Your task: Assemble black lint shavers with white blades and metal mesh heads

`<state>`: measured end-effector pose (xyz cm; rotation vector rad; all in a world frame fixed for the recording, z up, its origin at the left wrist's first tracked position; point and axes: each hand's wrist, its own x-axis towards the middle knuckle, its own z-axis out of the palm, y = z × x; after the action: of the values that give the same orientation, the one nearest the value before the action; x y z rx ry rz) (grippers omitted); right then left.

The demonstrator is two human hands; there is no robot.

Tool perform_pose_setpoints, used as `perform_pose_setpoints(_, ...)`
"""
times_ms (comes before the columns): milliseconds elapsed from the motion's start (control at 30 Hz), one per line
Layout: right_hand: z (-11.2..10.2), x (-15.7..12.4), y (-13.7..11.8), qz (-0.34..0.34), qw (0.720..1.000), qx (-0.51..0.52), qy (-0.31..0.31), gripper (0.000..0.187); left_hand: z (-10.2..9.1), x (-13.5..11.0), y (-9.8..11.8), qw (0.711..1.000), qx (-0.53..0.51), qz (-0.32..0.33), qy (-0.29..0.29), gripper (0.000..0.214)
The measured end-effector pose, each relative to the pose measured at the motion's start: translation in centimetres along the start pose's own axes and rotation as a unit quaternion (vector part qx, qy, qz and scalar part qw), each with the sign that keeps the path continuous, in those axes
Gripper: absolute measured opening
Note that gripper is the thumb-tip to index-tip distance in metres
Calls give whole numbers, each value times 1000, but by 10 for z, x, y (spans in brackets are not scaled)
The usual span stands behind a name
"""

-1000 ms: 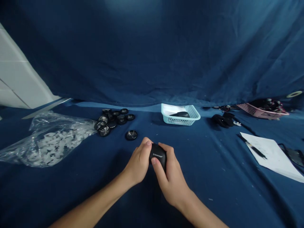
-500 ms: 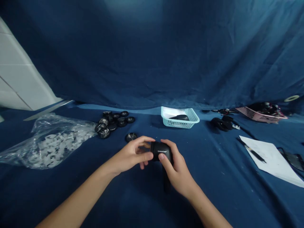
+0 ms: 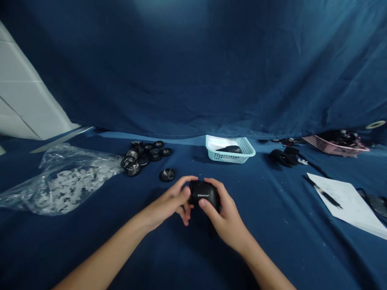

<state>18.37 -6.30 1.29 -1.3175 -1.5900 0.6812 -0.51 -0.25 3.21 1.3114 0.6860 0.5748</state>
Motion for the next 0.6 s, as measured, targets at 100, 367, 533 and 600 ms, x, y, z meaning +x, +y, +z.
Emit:
perform_pose_setpoints(100, -3, 2, -1, 38, 999, 34, -1, 44, 1, -1, -2, 999, 45, 27, 5, 74)
perform_pose_setpoints(367, -14, 1, -3, -83, 996, 3, -37, 49, 10, 8, -5, 992, -63, -105, 39, 66)
perform_pose_setpoints(533, -13, 1, 2, -105, 994, -12, -40, 49, 8, 6, -7, 987, -112, -101, 59, 70)
perform_pose_setpoints(600, -14, 2, 4, -66, 998, -6, -19, 46, 8, 5, -5, 991, -116, 6, 68, 61)
